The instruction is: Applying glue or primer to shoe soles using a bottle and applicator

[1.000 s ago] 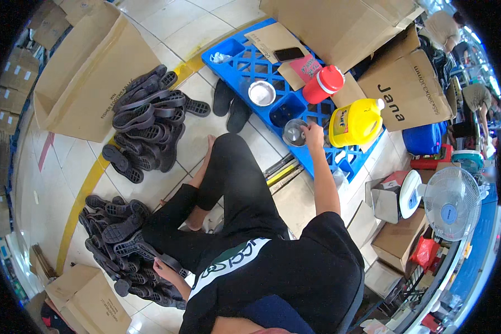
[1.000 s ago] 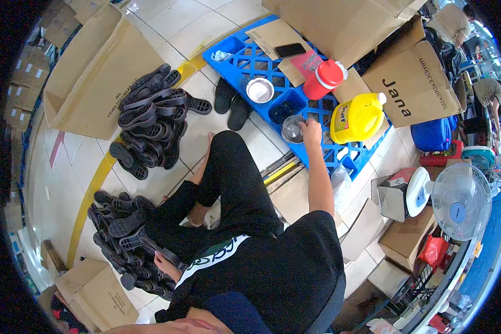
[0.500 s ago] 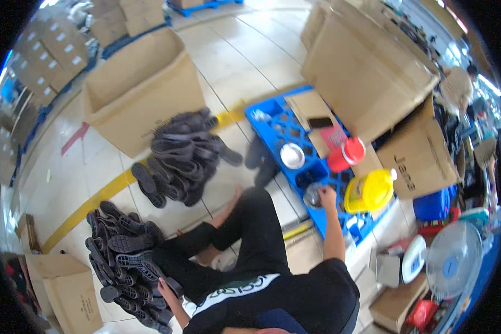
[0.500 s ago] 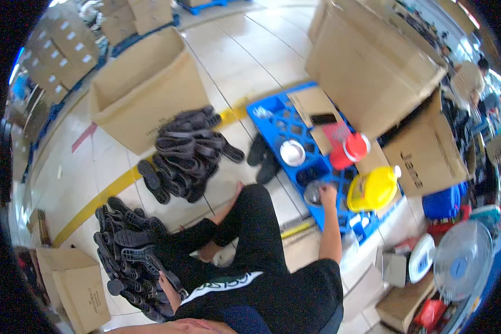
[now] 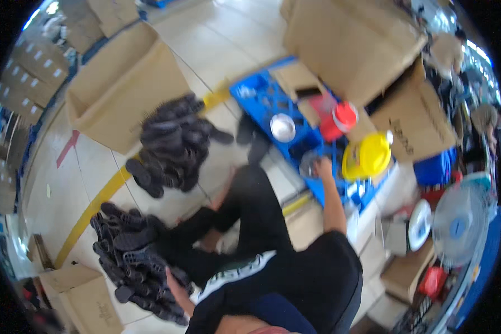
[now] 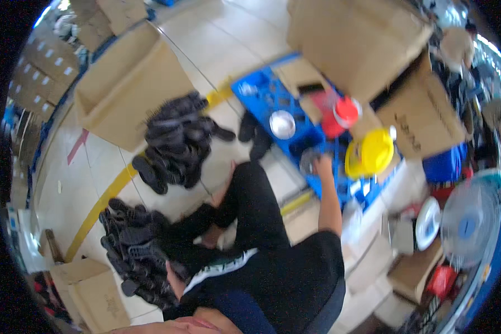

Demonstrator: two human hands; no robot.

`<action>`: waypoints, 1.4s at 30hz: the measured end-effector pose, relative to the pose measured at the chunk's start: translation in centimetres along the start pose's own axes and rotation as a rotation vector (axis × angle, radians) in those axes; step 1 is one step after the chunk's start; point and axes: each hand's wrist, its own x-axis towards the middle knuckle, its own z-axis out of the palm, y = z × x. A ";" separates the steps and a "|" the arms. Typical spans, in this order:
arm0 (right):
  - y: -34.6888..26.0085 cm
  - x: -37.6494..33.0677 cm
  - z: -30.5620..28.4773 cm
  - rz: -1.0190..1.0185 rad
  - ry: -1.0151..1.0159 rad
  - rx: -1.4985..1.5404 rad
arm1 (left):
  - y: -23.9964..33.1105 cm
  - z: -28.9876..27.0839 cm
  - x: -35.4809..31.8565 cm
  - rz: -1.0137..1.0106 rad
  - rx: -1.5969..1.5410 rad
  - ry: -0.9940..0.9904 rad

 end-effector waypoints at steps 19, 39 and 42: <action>-4.6 -1.6 -0.3 0.109 0.059 0.340 | -2.7 -4.7 4.4 -0.249 -0.040 -0.022; -6.0 -6.6 -8.4 0.184 0.314 0.329 | 0.5 -0.1 -0.7 0.046 0.178 0.038; -2.2 -7.6 -8.1 0.121 0.337 0.191 | 0.1 -0.4 0.2 0.028 0.172 0.024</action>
